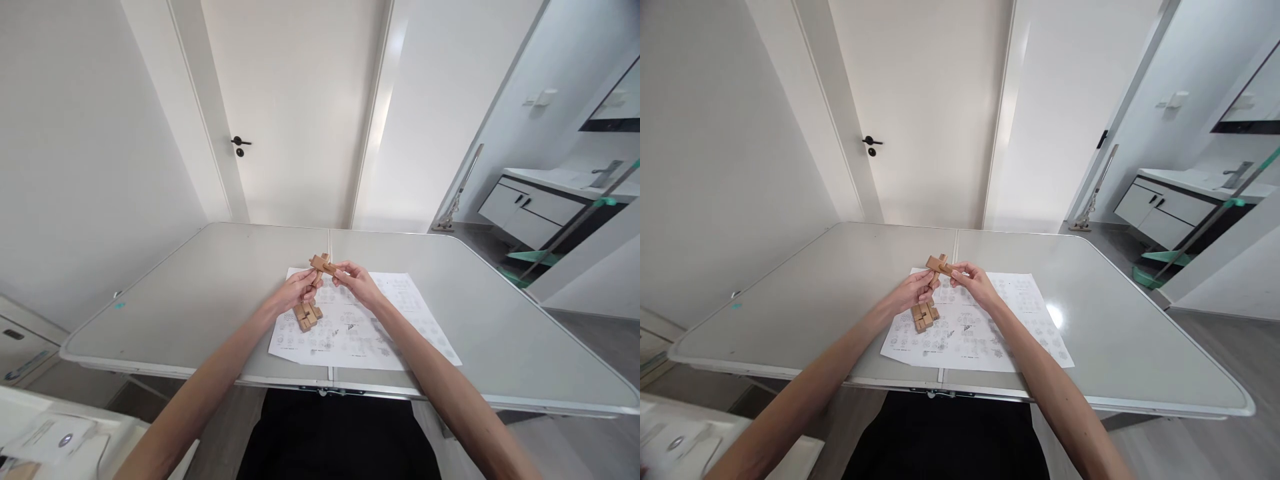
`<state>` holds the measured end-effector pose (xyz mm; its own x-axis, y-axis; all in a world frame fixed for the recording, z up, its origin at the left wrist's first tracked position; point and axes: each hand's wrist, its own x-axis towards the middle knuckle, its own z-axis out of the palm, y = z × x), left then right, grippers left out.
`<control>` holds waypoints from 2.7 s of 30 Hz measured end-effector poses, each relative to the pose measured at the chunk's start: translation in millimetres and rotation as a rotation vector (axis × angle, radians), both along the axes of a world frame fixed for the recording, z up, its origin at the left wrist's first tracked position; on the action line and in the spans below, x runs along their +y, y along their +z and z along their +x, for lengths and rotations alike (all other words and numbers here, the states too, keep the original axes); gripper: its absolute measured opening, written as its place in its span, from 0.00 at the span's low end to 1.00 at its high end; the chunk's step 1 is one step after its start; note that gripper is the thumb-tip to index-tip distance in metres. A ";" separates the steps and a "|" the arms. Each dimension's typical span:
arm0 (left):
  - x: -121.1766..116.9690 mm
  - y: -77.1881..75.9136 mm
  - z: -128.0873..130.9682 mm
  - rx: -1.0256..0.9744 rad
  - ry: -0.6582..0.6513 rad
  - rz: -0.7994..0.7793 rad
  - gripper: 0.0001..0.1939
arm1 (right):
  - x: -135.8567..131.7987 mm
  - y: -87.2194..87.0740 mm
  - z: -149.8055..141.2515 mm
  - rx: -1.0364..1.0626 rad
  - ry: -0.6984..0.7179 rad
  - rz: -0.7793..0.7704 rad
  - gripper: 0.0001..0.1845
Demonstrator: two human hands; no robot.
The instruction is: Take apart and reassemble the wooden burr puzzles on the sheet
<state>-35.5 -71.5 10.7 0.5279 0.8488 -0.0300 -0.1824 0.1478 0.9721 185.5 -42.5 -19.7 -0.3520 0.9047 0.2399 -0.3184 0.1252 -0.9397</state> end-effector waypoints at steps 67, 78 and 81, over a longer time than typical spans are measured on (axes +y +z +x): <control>6.5 -2.1 -3.1 -0.137 0.049 0.010 0.25 | -4.2 5.3 -3.1 0.140 0.261 -0.376 0.10; 8.8 -3.1 -3.4 -0.053 0.345 0.035 0.32 | 30.0 -10.3 16.5 0.672 -0.342 -0.509 0.08; 9.3 -3.9 -3.7 -0.050 0.342 0.028 0.31 | 35.7 -13.2 27.1 0.713 -0.580 -0.457 0.11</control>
<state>-39.2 -62.1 6.8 0.2133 0.9769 0.0148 -0.2640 0.0430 0.9636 212.6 -6.9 -32.9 0.2584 0.9475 -0.1884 -0.8259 0.1155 -0.5518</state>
